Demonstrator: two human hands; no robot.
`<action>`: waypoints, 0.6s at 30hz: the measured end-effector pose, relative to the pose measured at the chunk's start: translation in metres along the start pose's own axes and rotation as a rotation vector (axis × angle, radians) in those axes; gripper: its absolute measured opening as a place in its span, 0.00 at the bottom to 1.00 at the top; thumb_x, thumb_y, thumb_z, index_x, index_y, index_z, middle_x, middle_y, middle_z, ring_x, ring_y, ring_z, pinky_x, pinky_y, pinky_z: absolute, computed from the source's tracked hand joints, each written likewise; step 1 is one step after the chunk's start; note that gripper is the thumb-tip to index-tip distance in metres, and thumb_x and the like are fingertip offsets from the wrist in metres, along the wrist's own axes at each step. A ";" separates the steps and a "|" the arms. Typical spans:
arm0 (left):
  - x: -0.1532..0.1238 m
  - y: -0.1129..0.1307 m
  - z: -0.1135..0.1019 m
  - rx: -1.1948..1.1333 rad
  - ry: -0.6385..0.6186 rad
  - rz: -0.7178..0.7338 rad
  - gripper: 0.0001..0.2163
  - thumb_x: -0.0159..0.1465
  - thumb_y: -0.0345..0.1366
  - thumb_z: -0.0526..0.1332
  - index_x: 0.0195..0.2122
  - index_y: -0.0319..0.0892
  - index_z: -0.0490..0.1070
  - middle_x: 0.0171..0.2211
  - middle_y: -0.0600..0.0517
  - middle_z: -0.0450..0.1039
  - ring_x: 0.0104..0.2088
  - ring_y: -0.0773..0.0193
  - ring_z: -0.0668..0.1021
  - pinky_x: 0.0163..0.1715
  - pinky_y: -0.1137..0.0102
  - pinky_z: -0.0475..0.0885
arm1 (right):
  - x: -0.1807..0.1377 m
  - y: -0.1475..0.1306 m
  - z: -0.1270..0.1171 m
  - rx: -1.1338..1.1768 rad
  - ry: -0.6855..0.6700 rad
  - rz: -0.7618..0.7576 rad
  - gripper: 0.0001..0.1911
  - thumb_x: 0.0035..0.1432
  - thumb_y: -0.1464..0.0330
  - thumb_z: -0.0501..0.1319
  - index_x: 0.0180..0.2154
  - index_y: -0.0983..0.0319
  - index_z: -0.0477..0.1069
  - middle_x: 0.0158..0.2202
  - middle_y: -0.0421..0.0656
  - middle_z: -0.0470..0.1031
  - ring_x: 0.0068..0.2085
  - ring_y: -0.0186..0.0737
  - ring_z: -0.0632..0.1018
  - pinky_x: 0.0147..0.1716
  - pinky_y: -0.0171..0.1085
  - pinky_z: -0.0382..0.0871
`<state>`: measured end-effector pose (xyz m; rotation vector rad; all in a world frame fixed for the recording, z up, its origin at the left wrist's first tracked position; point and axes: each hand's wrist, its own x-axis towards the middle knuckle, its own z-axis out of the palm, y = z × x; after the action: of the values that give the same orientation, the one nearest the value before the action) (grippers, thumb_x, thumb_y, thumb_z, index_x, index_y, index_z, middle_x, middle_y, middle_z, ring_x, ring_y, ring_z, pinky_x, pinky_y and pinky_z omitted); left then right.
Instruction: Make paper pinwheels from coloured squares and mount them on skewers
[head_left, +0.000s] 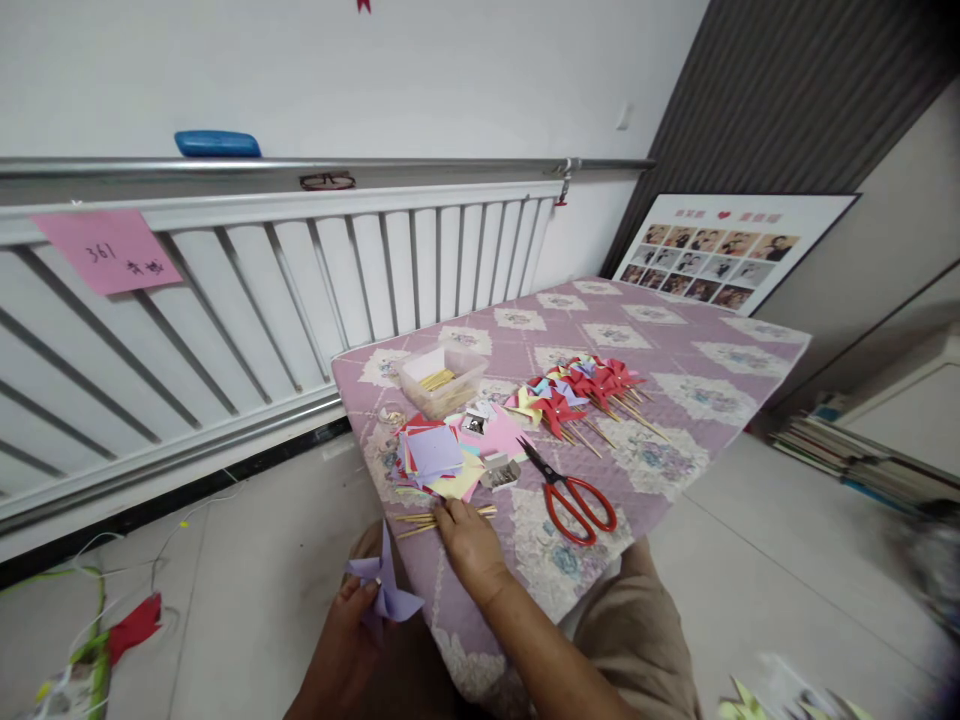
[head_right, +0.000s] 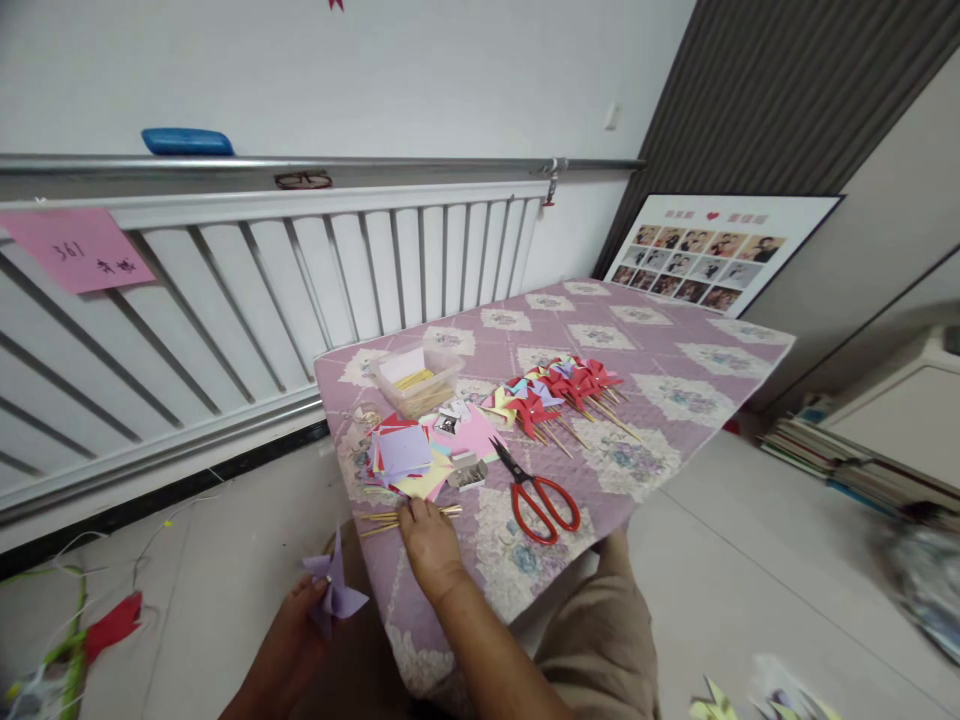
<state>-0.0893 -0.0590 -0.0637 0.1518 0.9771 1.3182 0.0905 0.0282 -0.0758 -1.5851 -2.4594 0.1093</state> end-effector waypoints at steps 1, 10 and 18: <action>0.001 -0.003 0.002 0.017 -0.002 -0.015 0.13 0.44 0.33 0.74 0.29 0.40 0.72 0.24 0.56 0.75 0.23 0.68 0.76 0.23 0.75 0.71 | -0.005 0.003 0.002 0.016 0.023 0.005 0.20 0.63 0.76 0.54 0.55 0.59 0.67 0.51 0.50 0.74 0.48 0.48 0.75 0.45 0.41 0.70; 0.017 -0.023 0.019 0.027 -0.093 -0.009 0.15 0.47 0.33 0.72 0.36 0.41 0.73 0.31 0.54 0.78 0.29 0.67 0.78 0.30 0.74 0.73 | -0.025 0.025 0.010 0.210 0.287 0.132 0.14 0.62 0.75 0.53 0.45 0.58 0.73 0.42 0.46 0.76 0.45 0.44 0.75 0.47 0.38 0.68; 0.021 -0.023 0.011 -0.013 -0.082 -0.015 0.13 0.49 0.33 0.72 0.34 0.41 0.72 0.28 0.56 0.77 0.27 0.69 0.78 0.29 0.74 0.74 | -0.041 0.062 0.008 0.305 0.430 0.282 0.11 0.59 0.75 0.53 0.40 0.64 0.73 0.37 0.50 0.76 0.40 0.47 0.75 0.44 0.44 0.70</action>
<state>-0.0665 -0.0436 -0.0816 0.1870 0.8988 1.2949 0.1606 0.0170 -0.1000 -1.6091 -1.7969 0.1596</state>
